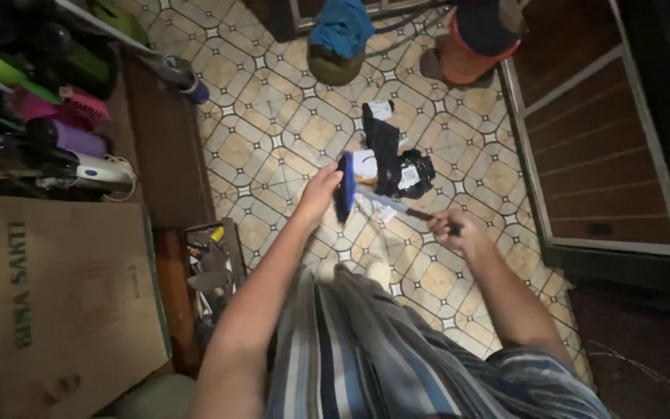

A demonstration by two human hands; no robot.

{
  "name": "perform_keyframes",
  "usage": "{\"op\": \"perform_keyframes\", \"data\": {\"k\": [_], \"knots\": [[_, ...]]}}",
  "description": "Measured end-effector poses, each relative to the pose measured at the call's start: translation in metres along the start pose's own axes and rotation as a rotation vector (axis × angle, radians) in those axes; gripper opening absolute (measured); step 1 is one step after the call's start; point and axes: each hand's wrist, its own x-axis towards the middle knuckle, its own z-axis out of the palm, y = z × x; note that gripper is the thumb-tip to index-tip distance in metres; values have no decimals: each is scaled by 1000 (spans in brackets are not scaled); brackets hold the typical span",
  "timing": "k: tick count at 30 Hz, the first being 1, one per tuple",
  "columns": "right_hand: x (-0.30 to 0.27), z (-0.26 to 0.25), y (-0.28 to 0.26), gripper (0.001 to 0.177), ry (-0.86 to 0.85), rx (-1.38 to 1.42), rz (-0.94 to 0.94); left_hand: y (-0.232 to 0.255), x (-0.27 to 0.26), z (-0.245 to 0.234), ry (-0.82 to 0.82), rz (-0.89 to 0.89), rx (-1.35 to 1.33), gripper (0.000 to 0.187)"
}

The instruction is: The person sweeps the floor using a broom, moving debris into a pile and then across various tiled rooms.

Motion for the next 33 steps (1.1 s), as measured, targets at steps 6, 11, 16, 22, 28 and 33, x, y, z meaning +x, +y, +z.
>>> {"op": "perform_keyframes", "data": {"k": [6, 11, 16, 22, 28, 33], "knots": [[-37, -15, -9, 11, 201, -405, -169, 10, -13, 35, -19, -87, 87, 57], [-56, 3, 47, 5, 324, -499, -319, 14, -8, 62, -80, -39, 134, 58], [-95, -21, 67, 11, 249, -481, -190, 7, 4, 91, -110, -84, 139, 57], [-88, -89, 30, 12, 245, -239, -27, 3, 14, 117, -160, -23, 162, 55], [-93, -71, 45, 15, 405, -643, -283, 17, 22, 124, -189, -7, 162, 56], [-114, -19, 46, 16, 293, -638, -296, 30, 29, 124, -152, -123, 207, 58]]}}
